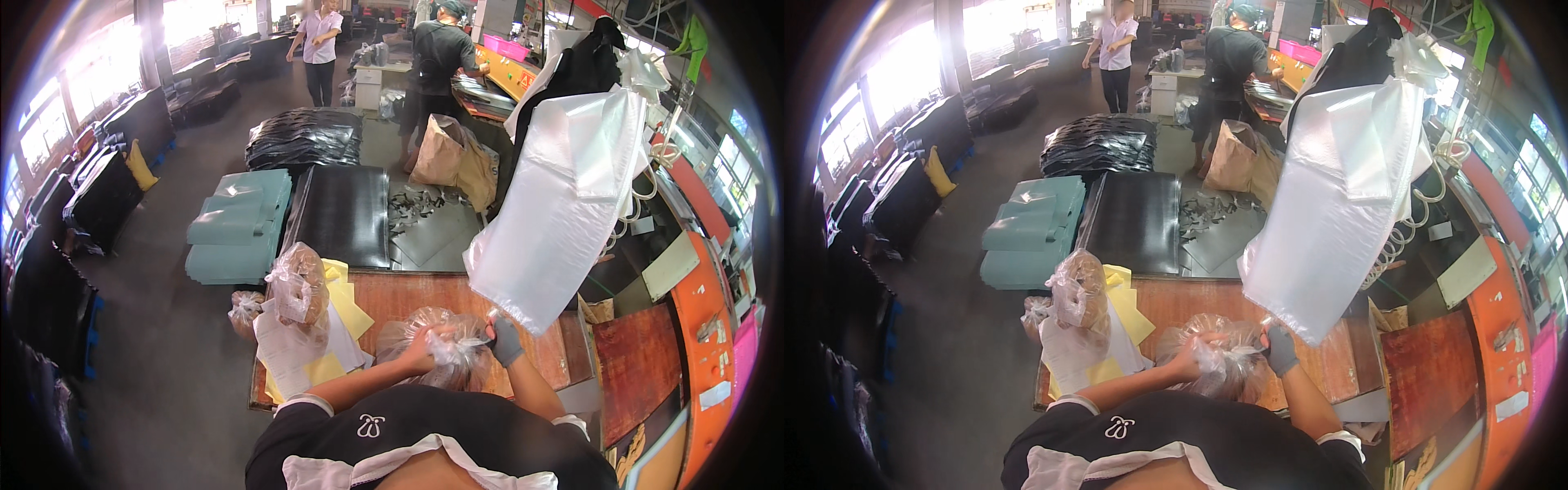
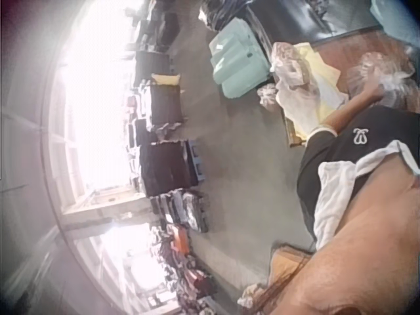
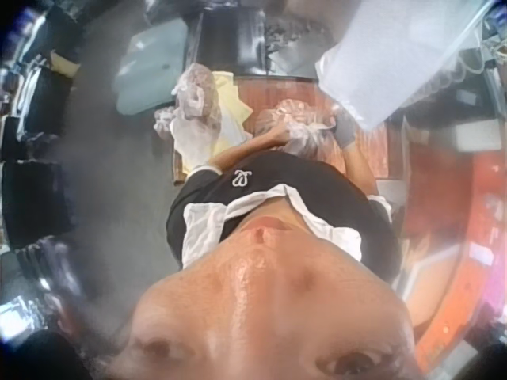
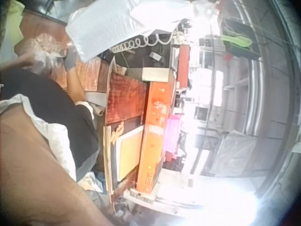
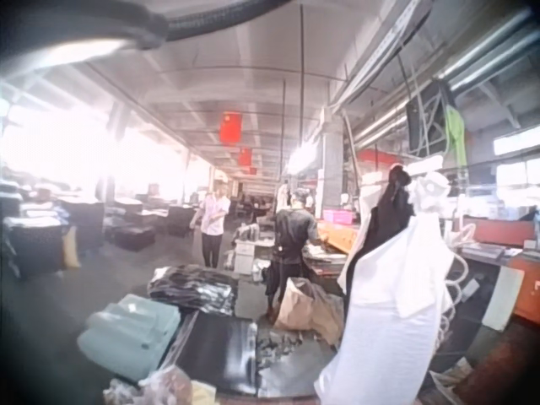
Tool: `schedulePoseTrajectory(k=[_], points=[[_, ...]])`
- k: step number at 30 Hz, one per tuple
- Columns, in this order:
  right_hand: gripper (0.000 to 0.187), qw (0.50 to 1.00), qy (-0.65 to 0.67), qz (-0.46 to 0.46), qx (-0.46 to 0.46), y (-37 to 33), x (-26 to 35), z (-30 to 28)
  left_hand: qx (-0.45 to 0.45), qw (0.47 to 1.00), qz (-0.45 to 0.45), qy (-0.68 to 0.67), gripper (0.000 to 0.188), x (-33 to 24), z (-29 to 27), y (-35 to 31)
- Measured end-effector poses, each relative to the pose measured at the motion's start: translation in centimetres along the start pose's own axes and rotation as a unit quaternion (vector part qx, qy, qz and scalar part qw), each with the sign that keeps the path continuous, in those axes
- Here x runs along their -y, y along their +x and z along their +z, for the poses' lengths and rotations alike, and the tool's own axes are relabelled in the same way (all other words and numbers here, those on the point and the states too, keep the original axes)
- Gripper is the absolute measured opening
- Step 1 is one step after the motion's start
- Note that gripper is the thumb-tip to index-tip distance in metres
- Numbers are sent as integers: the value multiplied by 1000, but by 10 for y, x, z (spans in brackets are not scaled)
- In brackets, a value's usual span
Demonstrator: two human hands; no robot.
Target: The person ties a plastic bag containing brown material and places it on a stack. Then, using both hands, the person removes small cutout pieces from a larger sheet on a cutting machine, separating the desired shapes from the surrounding material.
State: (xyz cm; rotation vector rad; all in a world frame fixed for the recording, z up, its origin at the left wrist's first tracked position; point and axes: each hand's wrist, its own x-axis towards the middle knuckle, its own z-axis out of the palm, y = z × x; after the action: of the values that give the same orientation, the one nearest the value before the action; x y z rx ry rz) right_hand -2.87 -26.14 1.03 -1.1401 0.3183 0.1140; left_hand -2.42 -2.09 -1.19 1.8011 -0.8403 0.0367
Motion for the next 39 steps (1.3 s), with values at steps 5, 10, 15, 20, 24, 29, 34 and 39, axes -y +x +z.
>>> schedulePoseTrajectory(k=[5,10,15,20,24,29,34,39], points=[[23,942,-274,-161,110,-54,-1,37,9,999,35,-38,24,-25,12,47],[21,870,-413,-266,36,-51,-18,48,70,994,70,48,25,-31,26,60],[8,958,-247,-144,-15,-49,-25,48,80,993,-83,21,27,-29,3,33],[20,988,-114,-107,-21,-56,-22,54,47,977,39,203,22,-24,1,14],[10,990,-120,-76,-25,-54,-20,49,17,992,35,123,20,-17,14,18],[12,989,-116,-78,-46,-67,-13,47,56,983,-145,-95,18,-21,10,23],[14,881,-353,-314,41,-87,6,66,66,984,-166,-2,19,-30,15,30],[16,712,-524,-454,111,-72,30,96,24,983,113,144,27,-13,26,23]])
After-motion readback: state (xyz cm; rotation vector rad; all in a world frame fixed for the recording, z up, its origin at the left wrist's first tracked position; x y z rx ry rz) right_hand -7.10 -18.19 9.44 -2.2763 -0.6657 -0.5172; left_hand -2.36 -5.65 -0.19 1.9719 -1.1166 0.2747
